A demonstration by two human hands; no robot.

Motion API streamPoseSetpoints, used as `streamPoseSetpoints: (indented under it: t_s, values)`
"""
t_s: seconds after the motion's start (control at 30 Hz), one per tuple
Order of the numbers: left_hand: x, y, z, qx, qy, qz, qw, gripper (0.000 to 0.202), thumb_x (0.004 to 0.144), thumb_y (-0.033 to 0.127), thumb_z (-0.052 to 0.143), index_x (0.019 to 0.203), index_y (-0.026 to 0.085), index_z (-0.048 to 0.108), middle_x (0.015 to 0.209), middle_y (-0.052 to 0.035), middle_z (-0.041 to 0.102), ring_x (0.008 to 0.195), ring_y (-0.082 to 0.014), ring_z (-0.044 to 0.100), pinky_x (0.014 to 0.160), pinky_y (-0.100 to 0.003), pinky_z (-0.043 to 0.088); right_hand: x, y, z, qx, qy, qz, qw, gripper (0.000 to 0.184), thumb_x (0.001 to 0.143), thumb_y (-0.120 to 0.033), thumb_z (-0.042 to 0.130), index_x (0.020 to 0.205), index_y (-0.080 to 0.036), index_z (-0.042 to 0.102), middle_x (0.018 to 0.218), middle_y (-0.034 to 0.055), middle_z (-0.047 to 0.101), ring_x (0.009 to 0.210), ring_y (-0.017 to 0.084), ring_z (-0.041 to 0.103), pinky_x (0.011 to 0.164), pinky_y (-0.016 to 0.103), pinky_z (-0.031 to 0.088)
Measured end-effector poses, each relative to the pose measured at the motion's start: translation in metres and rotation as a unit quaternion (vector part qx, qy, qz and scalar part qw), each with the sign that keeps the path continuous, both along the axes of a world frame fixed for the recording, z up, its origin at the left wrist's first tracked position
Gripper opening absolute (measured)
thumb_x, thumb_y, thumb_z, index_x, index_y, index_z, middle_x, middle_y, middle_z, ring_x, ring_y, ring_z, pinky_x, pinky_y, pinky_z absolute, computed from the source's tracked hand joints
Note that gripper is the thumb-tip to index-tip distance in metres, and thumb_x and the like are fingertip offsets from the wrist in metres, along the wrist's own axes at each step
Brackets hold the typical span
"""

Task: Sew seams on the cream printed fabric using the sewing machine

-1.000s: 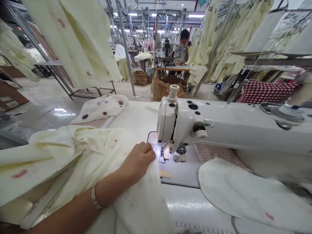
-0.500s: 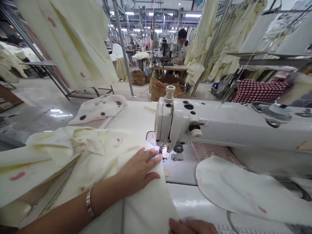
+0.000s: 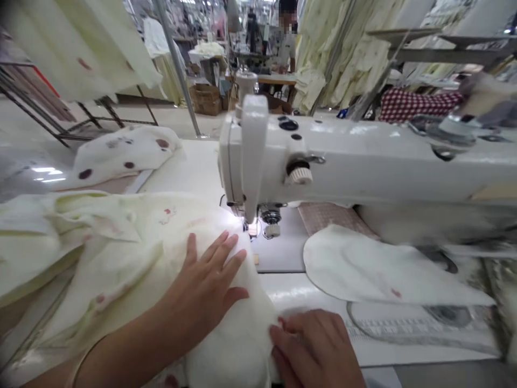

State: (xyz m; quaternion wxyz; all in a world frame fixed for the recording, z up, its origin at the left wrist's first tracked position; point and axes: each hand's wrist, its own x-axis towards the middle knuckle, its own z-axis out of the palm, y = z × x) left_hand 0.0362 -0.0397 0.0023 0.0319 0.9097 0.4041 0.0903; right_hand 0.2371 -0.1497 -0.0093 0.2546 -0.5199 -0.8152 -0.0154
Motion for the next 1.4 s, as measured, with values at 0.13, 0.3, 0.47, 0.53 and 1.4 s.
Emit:
streamPoseSetpoints:
  t_s: [0.13,0.3,0.47,0.53,1.4]
  values:
    - [-0.005,-0.011,-0.001,-0.019,-0.040,-0.001,0.999,0.041,0.093,0.044,0.032,0.120,0.018,0.049,0.137,-0.0144,0.041,0.130,-0.0330,0.032,0.097,-0.073,0.016,0.001,0.000,0.011,-0.012,-0.012,0.042,0.999,0.016,0.084,-0.011,0.050,0.087,-0.018,0.064,0.065,-0.0004,0.060,0.060,0.013,0.050,0.063,0.031,0.033]
    - [-0.007,-0.009,-0.005,-0.011,-0.054,-0.013,0.998,0.036,0.092,0.039,0.038,0.118,0.017,0.049,0.137,-0.0140,0.041,0.130,-0.0329,0.030,0.099,-0.070,0.014,0.014,0.001,0.012,0.005,-0.043,0.077,0.996,0.023,0.085,-0.007,0.043,0.088,-0.015,0.064,0.060,-0.0006,0.056,0.057,0.012,0.047,0.066,0.032,0.032]
    - [-0.007,-0.009,-0.008,-0.012,-0.049,-0.022,0.999,0.038,0.090,0.039,0.040,0.120,0.017,0.048,0.138,-0.0154,0.039,0.131,-0.0344,0.028,0.100,-0.069,0.014,0.021,0.003,0.013,-0.010,-0.058,0.103,0.993,0.026,0.088,-0.009,0.039,0.090,-0.015,0.064,0.064,0.0012,0.059,0.059,0.013,0.047,0.065,0.032,0.032]
    - [-0.009,-0.003,-0.007,-0.017,-0.046,-0.031,0.998,0.039,0.090,0.040,0.041,0.121,0.017,0.046,0.138,-0.0153,0.039,0.131,-0.0342,0.028,0.100,-0.069,0.012,0.018,0.006,0.014,-0.012,-0.069,0.114,0.991,0.025,0.089,-0.012,0.041,0.090,-0.018,0.065,0.080,0.0017,0.067,0.068,0.015,0.051,0.068,0.033,0.034]
    - [-0.012,0.204,-0.001,0.049,-0.010,-0.147,0.988,0.043,0.089,0.047,0.044,0.123,0.020,0.047,0.140,-0.0064,0.039,0.129,-0.0201,0.034,0.110,-0.043,0.017,-0.005,0.143,-0.013,0.120,-0.134,0.124,0.976,0.026,0.088,-0.022,0.046,0.110,-0.020,0.060,0.094,0.0076,0.066,0.091,0.019,0.060,0.079,0.032,0.050]
